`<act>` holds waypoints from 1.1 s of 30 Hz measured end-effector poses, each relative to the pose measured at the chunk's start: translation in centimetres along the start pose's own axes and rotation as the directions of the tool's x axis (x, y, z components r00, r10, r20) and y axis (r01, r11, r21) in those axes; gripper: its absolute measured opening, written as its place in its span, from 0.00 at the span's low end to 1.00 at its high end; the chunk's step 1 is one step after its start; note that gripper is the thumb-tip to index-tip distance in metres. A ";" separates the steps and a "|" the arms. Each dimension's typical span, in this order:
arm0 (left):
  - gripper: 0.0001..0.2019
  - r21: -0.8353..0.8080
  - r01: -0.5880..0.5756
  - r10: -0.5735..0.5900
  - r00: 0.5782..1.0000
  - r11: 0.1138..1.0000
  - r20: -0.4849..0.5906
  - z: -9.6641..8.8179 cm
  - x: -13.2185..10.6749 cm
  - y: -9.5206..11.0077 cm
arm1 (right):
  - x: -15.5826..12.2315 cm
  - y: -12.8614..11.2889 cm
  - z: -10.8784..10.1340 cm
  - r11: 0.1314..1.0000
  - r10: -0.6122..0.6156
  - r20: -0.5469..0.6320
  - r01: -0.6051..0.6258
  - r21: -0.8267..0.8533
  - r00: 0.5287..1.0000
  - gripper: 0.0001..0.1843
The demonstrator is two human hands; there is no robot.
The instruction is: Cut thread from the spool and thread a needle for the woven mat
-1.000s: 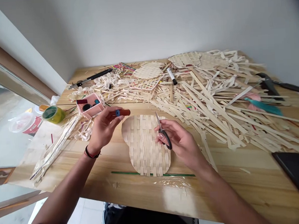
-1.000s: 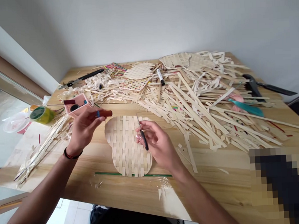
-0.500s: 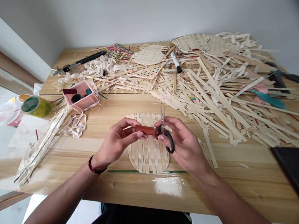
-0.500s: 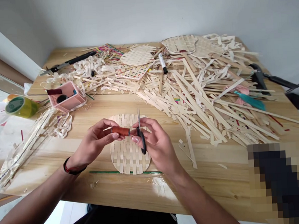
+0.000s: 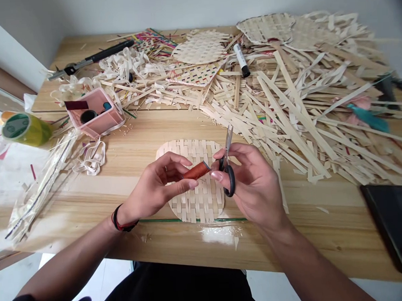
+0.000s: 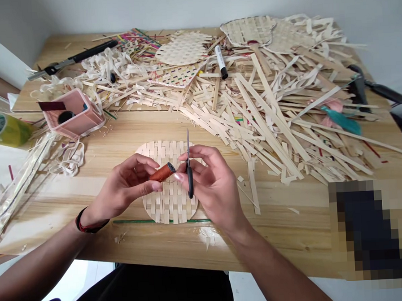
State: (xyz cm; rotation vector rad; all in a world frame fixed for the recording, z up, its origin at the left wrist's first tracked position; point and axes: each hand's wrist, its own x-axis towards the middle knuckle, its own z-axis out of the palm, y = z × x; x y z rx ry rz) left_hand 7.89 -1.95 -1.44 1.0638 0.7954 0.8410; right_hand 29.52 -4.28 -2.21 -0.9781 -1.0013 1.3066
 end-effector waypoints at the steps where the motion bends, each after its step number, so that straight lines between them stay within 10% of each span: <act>1: 0.16 -0.001 0.008 -0.008 1.000 1.000 0.008 0.0 0.0 0.0 | 0.0 -0.1 0.0 1.000 -0.009 0.004 0.010 -0.023 1.000 0.23; 12: 0.15 -0.012 -0.013 0.014 0.998 1.000 0.067 -0.3 -0.1 0.1 | 0.9 -0.5 -1.8 0.939 -0.224 -0.025 0.209 -0.274 0.974 0.18; 18: 0.13 0.004 -0.037 0.036 0.997 0.999 0.072 -0.2 -0.1 0.4 | 3.2 -1.0 -6.2 0.873 -0.064 -0.096 0.009 -0.488 0.993 0.25; 25: 0.11 -0.003 -0.063 0.063 0.995 0.998 0.081 -0.1 -0.3 0.5 | 3.6 -0.2 -8.6 0.537 -0.188 0.012 0.113 -0.836 0.982 0.23; 33: 0.09 0.004 -0.057 0.056 0.995 0.998 0.077 -0.3 -0.3 0.7 | 4.2 0.4 -10.4 0.429 -0.254 0.101 0.206 -0.880 0.962 0.10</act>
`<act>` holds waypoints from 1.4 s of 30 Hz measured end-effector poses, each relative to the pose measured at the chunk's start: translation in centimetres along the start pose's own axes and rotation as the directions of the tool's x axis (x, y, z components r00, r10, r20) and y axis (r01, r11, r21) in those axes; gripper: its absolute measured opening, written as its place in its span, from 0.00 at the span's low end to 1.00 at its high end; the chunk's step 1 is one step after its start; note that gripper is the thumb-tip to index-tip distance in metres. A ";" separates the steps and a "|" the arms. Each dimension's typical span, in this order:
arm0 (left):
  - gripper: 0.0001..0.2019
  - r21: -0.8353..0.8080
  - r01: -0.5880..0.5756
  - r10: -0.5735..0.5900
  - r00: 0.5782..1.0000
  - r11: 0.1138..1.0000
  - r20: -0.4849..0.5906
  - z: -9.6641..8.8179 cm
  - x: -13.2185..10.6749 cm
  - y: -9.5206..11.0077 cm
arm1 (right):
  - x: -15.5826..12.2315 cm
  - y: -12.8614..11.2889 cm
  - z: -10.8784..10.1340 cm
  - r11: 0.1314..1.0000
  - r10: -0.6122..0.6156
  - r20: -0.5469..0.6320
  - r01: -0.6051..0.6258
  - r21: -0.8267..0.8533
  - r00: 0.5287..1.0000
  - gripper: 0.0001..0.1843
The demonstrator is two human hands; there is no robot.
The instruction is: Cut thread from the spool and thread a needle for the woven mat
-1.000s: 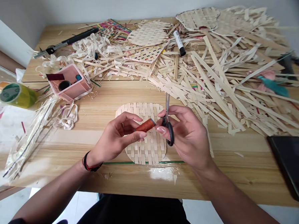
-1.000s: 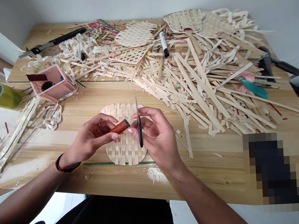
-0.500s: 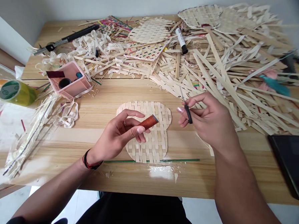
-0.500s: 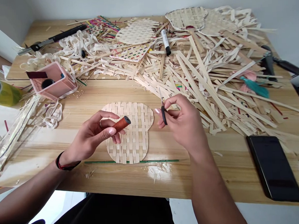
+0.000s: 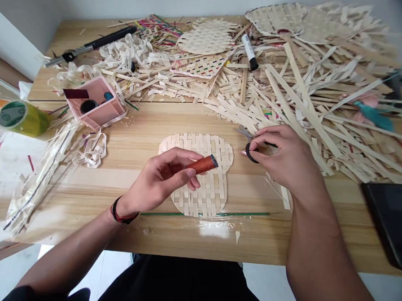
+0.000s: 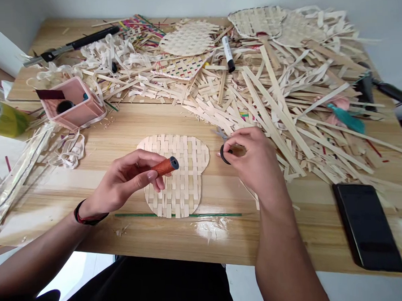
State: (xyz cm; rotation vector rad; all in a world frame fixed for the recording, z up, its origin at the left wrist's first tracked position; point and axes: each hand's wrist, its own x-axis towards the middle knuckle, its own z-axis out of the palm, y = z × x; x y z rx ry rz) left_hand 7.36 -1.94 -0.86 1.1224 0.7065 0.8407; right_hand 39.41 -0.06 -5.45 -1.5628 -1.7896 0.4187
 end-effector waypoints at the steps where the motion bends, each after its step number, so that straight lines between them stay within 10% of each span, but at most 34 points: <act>1: 0.09 -0.002 0.001 -0.001 1.000 1.000 0.006 -0.1 0.0 0.0 | 0.0 0.3 -0.1 1.000 -0.009 0.011 0.009 -0.012 1.000 0.08; 7: 0.10 -0.026 0.005 -0.004 1.000 1.000 0.015 0.0 0.1 0.1 | 0.3 0.3 -0.6 0.999 -0.043 0.117 0.041 0.014 0.992 0.08; 12: 0.12 -0.042 -0.001 0.001 1.000 0.999 -0.009 0.3 0.3 0.1 | 0.1 -3.6 -0.3 0.979 -0.042 -0.021 0.045 0.199 0.999 0.08; 17: 0.11 -0.059 -0.020 0.018 0.999 0.998 -0.045 0.7 0.3 -0.4 | -1.9 -9.0 1.6 0.775 -0.040 0.314 -0.169 0.609 0.949 0.11; 22: 0.11 -0.049 -0.010 0.008 0.999 0.999 -0.041 0.9 0.2 -0.5 | -2.9 -10.6 2.8 0.675 0.079 0.316 -0.285 0.681 0.945 0.06; 36: 0.16 0.043 -0.076 0.084 0.969 0.996 -0.231 0.0 0.8 -0.6 | -3.2 -10.8 1.0 0.626 -0.111 0.320 -0.184 0.758 0.941 0.09; 42: 0.14 -0.063 -0.066 0.055 0.985 0.996 -0.163 0.0 0.7 -0.6 | -2.7 -10.2 0.9 0.798 -0.031 0.177 -0.082 0.597 0.984 0.06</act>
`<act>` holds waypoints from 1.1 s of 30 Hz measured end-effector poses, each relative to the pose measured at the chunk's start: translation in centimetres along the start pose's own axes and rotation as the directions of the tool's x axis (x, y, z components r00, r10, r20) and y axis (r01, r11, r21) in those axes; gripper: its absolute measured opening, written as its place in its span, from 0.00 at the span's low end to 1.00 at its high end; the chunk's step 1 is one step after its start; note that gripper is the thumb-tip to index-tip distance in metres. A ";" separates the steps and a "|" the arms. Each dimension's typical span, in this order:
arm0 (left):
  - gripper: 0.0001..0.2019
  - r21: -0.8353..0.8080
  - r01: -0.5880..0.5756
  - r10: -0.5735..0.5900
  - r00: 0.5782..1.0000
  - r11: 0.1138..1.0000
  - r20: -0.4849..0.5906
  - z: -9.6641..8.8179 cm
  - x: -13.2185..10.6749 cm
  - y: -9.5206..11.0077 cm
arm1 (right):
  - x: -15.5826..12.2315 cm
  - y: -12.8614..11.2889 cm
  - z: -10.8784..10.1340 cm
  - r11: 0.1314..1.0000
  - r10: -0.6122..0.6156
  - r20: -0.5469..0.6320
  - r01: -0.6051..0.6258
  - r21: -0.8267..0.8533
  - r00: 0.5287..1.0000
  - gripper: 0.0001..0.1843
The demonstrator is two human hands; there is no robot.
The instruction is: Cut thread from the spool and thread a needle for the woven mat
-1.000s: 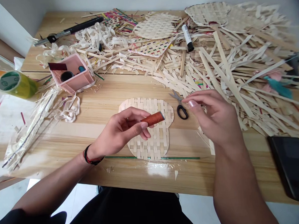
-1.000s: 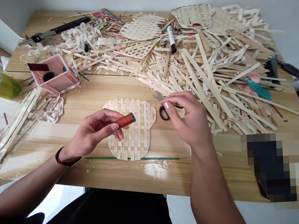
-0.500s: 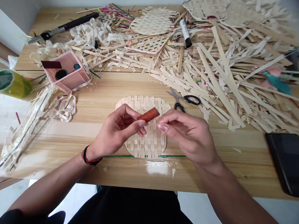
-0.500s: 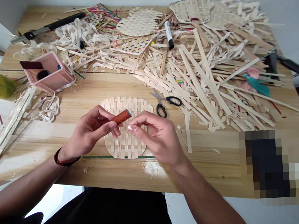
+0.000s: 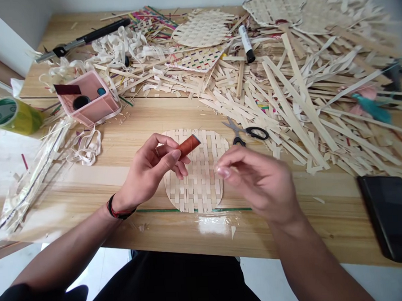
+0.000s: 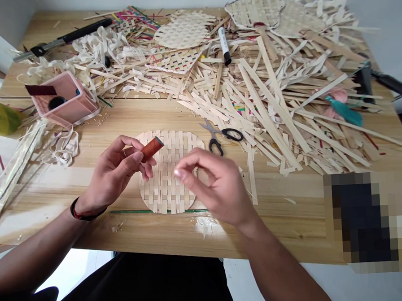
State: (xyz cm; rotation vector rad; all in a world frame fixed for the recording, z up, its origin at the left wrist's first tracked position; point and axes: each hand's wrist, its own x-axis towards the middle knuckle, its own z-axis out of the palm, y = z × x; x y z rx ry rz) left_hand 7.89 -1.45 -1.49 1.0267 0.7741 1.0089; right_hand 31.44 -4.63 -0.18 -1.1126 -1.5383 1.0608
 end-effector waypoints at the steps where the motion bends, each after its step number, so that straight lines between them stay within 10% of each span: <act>1: 0.14 0.003 0.003 -0.003 1.000 1.000 0.011 0.0 0.0 0.0 | 0.1 0.4 -0.6 0.997 -0.024 -0.140 0.013 -0.077 0.990 0.04; 4: 0.12 0.032 -0.016 0.015 0.999 0.999 0.031 0.0 -0.1 0.0 | 0.6 1.6 -3.2 0.967 -0.133 -0.560 -0.015 -0.253 0.818 0.05; 6: 0.11 0.061 -0.031 0.028 0.999 0.998 0.042 0.1 -0.2 0.1 | 1.0 2.2 -4.6 0.963 -0.127 -0.618 -0.054 -0.266 0.776 0.03; 14: 0.13 0.146 -0.054 0.043 0.996 0.988 0.080 0.5 -0.7 0.3 | 1.2 1.4 -1.4 0.994 -0.041 -0.105 0.030 -0.103 0.994 0.11; 33: 0.13 0.160 -0.003 -0.013 0.995 0.987 0.097 0.3 -0.8 -0.5 | 0.6 2.0 1.1 0.964 0.095 -0.093 -0.068 0.258 0.991 0.09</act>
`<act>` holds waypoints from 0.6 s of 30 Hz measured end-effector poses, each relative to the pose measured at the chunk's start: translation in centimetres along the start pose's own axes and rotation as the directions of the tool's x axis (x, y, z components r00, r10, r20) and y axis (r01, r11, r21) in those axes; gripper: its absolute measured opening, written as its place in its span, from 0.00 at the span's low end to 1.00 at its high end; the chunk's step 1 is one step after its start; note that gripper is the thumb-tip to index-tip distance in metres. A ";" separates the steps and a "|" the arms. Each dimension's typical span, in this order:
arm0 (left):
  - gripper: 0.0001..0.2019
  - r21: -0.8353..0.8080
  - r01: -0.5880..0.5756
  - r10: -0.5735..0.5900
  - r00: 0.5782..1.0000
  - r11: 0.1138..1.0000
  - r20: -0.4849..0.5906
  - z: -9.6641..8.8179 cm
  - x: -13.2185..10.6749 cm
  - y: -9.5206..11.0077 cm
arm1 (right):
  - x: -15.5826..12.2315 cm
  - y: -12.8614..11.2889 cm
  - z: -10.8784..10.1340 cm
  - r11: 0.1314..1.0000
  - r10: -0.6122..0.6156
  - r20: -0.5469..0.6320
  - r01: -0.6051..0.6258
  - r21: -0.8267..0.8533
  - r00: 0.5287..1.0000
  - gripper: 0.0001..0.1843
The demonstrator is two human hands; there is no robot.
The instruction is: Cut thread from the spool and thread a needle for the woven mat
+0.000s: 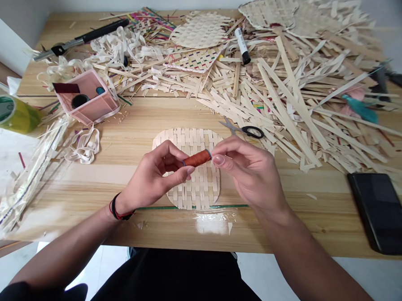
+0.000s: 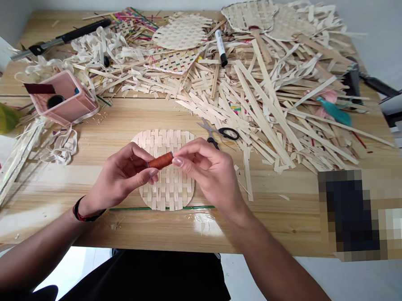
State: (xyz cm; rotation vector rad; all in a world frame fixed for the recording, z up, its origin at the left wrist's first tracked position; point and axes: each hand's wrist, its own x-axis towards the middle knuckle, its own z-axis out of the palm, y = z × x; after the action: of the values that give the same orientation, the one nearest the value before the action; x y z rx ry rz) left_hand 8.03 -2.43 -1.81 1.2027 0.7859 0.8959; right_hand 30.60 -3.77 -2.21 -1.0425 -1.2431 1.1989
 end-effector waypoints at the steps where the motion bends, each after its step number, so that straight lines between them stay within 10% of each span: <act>1: 0.13 0.001 0.006 -0.006 1.000 1.000 0.004 0.0 0.0 0.0 | 0.0 0.0 0.0 1.000 -0.021 -0.013 0.021 -0.007 1.000 0.09; 13: 0.10 -0.272 0.031 -0.019 0.999 0.962 0.047 -1.2 0.5 0.9 | 0.7 -1.0 -0.7 0.871 0.114 0.233 -0.211 0.444 0.966 0.15; 18: 0.09 0.004 0.041 -0.041 0.995 0.999 0.096 -1.3 -0.1 1.7 | 0.9 -1.6 -1.2 0.881 0.097 0.190 -0.173 0.440 0.977 0.16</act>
State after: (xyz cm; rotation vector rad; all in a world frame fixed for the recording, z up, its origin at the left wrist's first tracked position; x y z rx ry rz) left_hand 6.60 -1.76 -0.40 1.2183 0.7322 0.7980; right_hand 31.84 -3.00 -0.57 -0.6976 -0.9493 1.6186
